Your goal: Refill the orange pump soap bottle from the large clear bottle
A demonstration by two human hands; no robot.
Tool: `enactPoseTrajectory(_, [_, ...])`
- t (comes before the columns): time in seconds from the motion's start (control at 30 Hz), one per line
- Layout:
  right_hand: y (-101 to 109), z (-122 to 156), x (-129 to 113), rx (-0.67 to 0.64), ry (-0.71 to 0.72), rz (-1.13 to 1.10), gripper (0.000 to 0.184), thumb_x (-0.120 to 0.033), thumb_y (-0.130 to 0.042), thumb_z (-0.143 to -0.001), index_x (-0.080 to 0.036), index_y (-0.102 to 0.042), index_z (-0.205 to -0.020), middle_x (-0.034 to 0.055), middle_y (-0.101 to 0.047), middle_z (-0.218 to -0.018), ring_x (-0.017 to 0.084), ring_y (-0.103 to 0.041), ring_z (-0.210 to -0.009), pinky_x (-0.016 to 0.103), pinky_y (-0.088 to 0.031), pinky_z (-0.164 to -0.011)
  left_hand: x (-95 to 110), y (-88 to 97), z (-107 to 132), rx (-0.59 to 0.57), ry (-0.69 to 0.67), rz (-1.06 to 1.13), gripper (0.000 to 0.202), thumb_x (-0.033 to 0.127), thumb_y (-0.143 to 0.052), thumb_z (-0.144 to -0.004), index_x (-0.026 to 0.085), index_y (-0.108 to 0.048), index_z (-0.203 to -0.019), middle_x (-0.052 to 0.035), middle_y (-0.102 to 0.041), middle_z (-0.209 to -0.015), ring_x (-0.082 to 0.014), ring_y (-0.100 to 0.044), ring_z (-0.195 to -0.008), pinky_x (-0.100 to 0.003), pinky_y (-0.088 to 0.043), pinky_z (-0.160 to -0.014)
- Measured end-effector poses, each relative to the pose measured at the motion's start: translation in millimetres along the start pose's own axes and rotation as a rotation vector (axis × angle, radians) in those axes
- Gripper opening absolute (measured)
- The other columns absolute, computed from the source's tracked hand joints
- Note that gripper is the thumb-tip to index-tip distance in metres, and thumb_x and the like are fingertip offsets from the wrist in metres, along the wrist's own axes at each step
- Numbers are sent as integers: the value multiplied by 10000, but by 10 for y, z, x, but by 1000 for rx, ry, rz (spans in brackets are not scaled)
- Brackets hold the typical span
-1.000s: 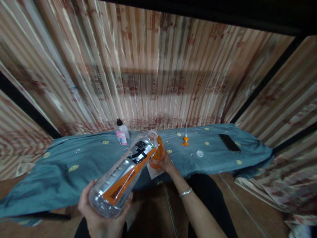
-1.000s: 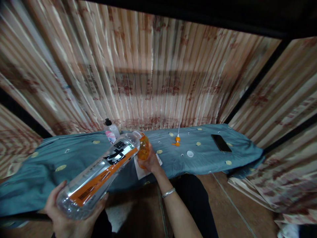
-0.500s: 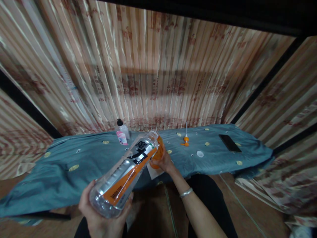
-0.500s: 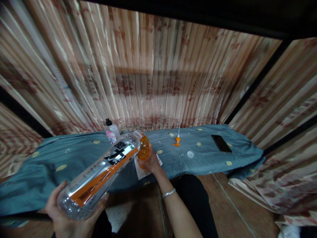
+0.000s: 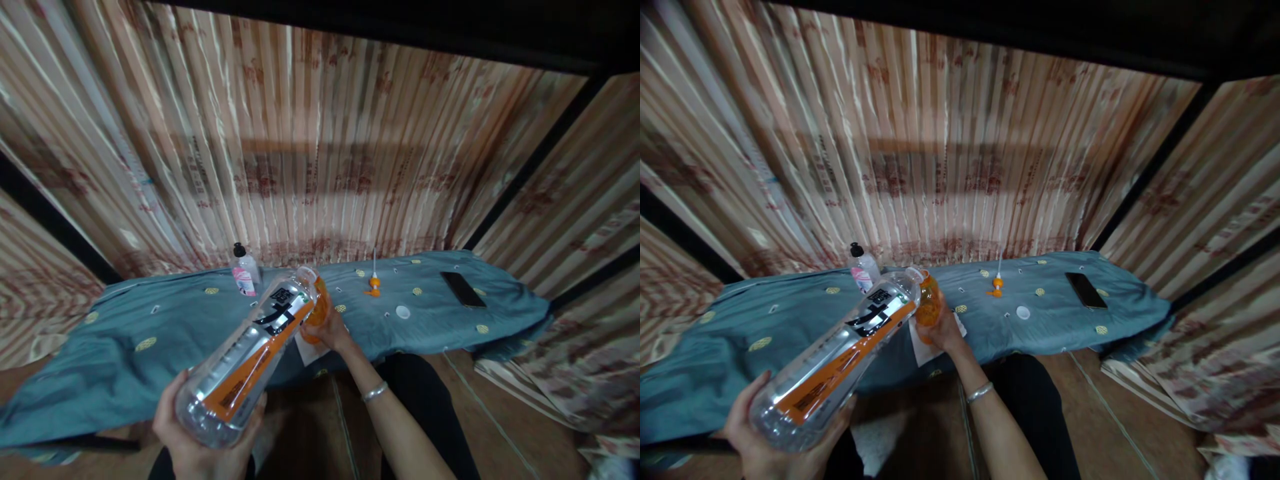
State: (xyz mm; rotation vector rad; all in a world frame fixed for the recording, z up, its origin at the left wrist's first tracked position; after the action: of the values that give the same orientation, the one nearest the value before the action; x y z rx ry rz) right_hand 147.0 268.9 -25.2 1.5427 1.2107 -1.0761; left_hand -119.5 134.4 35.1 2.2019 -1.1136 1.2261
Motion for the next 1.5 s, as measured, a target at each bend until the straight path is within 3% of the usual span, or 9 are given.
enactPoseTrajectory(0.1, [6,0,-25,0,8,-8,890,-258,-881,-651,-304,-553,-1478,74,-816,-1293,315,-804,-1167,546,-646,-1094,72,-23,-4,-12,-134,-60,1059,444,-1026,-516,228,-549,-1436,-72,-652,-1273,-219,-683,-975,-307,-626,-734])
enactPoseTrajectory(0.2, [6,0,-41,-4,6,-7,940,-273,-879,-658,-278,-519,-1526,104,-781,-1392,324,-778,-1252,548,-618,-1146,81,-27,3,-26,-170,-118,1073,478,-1020,-553,205,-533,-1470,-79,-639,-1286,-215,-677,-1020,-305,-603,-800])
enactPoseTrajectory(0.4, [-15,3,-42,-43,-23,1,950,-304,-858,-689,-293,-476,-1559,84,-796,-1359,309,-803,-1189,519,-649,-1097,46,6,-5,6,-115,-144,1123,547,-1031,-467,204,-540,-1417,-80,-655,-1240,-226,-687,-962,-340,-615,-769])
enactPoseTrajectory(0.7, [-10,-2,-43,-5,-28,-9,894,-244,-864,-653,-285,-530,-1481,94,-805,-1325,330,-811,-1181,541,-658,-1088,51,-26,-26,18,-57,-55,1087,494,-1044,-424,238,-541,-1353,-55,-663,-1202,-215,-694,-909,-330,-628,-715])
enactPoseTrajectory(0.83, [1,1,-47,3,-34,16,919,-255,-868,-659,-314,-521,-1507,73,-805,-1334,318,-804,-1211,544,-639,-1124,78,-36,-20,11,-80,-45,1069,471,-1043,-447,227,-540,-1358,-70,-663,-1211,-219,-695,-916,-329,-630,-717])
enactPoseTrajectory(1.0, [6,6,-45,-6,-44,29,902,-278,-873,-667,-298,-519,-1496,77,-805,-1353,320,-808,-1198,552,-644,-1118,64,-10,-12,31,-79,-96,1070,571,-1023,-456,219,-553,-1350,-78,-662,-1216,-229,-686,-941,-345,-622,-743])
enactPoseTrajectory(1.27, [2,9,-70,5,-8,-2,872,-270,-866,-667,-322,-545,-1477,58,-819,-1324,316,-816,-1180,531,-664,-1092,-10,6,-10,20,-33,-107,1123,536,-1043,-413,226,-541,-1369,-69,-659,-1229,-235,-687,-958,-353,-595,-776])
enactPoseTrajectory(1.5, [-5,-19,69,9,1,21,908,-310,-885,-644,-300,-526,-1478,82,-802,-1332,333,-798,-1217,561,-631,-1132,24,-34,-5,14,-19,-46,1091,497,-1049,-423,232,-541,-1351,-72,-674,-1214,-228,-697,-919,-345,-615,-724])
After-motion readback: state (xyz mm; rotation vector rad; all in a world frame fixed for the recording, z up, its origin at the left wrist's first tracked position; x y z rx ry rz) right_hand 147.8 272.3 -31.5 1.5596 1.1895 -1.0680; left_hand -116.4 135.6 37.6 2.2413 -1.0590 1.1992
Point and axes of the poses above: each hand's wrist, its own z-axis away from the middle knuckle, its own y-axis out of the back of the hand, x = y × z, the point moved 5 cm from there along -z, towards the middle knuckle
